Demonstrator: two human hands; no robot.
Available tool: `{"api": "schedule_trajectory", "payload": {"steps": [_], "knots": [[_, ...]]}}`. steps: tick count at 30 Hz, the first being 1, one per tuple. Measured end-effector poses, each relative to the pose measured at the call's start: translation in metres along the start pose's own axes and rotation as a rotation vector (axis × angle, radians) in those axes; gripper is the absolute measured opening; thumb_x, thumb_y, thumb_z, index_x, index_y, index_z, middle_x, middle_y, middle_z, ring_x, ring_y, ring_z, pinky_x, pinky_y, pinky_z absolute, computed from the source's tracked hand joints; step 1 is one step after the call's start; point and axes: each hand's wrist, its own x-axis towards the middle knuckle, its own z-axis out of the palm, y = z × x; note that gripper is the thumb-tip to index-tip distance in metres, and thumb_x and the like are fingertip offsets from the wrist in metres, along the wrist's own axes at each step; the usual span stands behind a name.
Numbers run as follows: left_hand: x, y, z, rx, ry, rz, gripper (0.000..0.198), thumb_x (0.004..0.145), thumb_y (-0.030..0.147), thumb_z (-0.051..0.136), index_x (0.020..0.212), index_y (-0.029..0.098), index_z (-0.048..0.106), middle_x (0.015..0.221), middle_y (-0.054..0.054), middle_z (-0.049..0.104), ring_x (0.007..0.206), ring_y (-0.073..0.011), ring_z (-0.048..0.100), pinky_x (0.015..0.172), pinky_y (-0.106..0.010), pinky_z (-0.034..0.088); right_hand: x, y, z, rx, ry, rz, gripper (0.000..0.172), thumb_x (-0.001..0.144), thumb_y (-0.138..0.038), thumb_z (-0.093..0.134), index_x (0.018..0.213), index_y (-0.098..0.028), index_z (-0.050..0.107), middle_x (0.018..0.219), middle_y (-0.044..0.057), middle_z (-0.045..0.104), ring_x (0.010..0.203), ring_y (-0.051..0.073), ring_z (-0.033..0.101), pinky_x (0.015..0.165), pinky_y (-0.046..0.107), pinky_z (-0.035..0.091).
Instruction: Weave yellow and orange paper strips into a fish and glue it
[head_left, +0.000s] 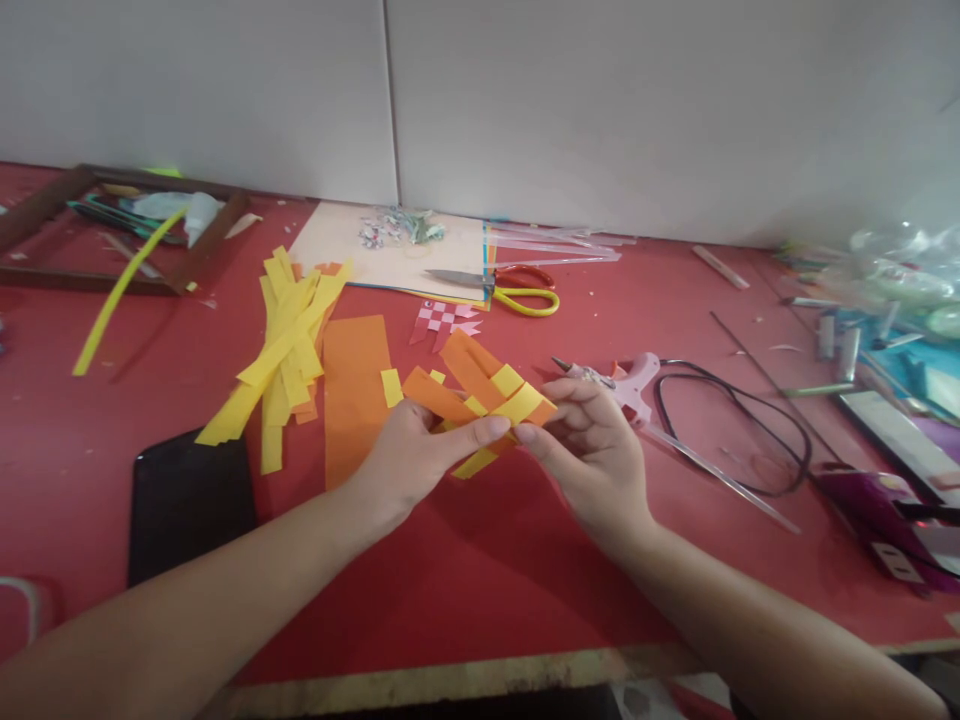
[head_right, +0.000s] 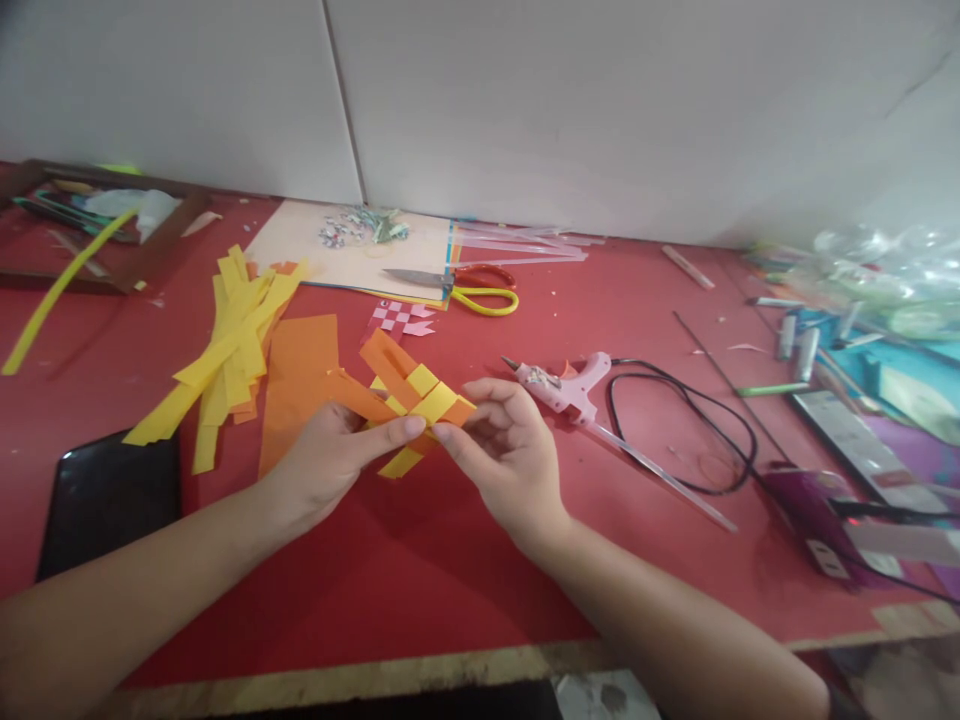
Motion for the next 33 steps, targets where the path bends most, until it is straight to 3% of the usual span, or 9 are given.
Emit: {"api": "schedule_trajectory", "payload": {"steps": [3,7,10,19,28,33], "knots": [[-0.001,0.001,0.0,0.01,0.025,-0.03,0.033,0.073,0.039,0.082,0.1,0.02,0.075,0.109,-0.006,0.076,0.102,-0.0224,0.07,0.087,-0.032,0.056,0.001,-0.001,0.0,-0.017,0.0,-0.07,0.029,0.077,-0.024,0.076,0.1,-0.026,0.058,0.08,-0.002,0.068,0.07,0.012,0.067,0.06,0.023,0.058],[-0.002,-0.001,-0.002,0.108,0.092,-0.095,0.037,0.071,0.046,0.081,0.099,0.022,0.076,0.102,-0.006,0.077,0.096,-0.0247,0.071,0.079,-0.034,0.058,0.005,-0.003,-0.002,-0.087,0.047,-0.318,0.024,0.079,-0.017,0.072,0.099,-0.026,0.062,0.093,0.001,0.062,0.087,0.015,0.064,0.072,0.028,0.06],[-0.003,-0.002,-0.004,0.208,0.127,-0.107,0.038,0.068,0.049,0.082,0.095,0.021,0.078,0.095,-0.006,0.078,0.091,-0.0261,0.072,0.074,-0.033,0.058,0.006,-0.004,-0.005,-0.144,0.028,-0.398,0.022,0.082,-0.012,0.067,0.099,-0.026,0.063,0.093,0.002,0.061,0.088,0.015,0.063,0.074,0.028,0.059],[-0.002,-0.001,-0.003,0.128,0.105,-0.069,0.033,0.07,0.046,0.081,0.094,0.023,0.078,0.101,-0.004,0.078,0.095,-0.0237,0.071,0.079,-0.032,0.058,0.006,0.0,-0.01,-0.275,0.028,-0.421,0.015,0.083,-0.018,0.069,0.095,-0.024,0.062,0.089,0.003,0.058,0.083,0.016,0.059,0.069,0.029,0.058],[-0.002,-0.001,-0.001,0.127,0.097,0.028,0.028,0.074,0.041,0.08,0.095,0.024,0.075,0.101,-0.002,0.077,0.094,-0.0206,0.071,0.082,-0.032,0.057,0.003,-0.004,-0.008,-0.277,0.074,-0.271,0.009,0.082,-0.022,0.071,0.088,-0.023,0.064,0.078,0.0,0.07,0.067,0.014,0.069,0.06,0.026,0.06],[-0.003,-0.002,-0.002,0.167,0.107,-0.021,0.03,0.073,0.044,0.08,0.094,0.022,0.076,0.1,-0.005,0.077,0.092,-0.024,0.071,0.078,-0.034,0.057,0.003,-0.003,-0.008,-0.229,0.101,-0.238,0.011,0.08,-0.023,0.073,0.086,-0.022,0.064,0.077,0.0,0.071,0.065,0.015,0.071,0.058,0.026,0.06]]}}
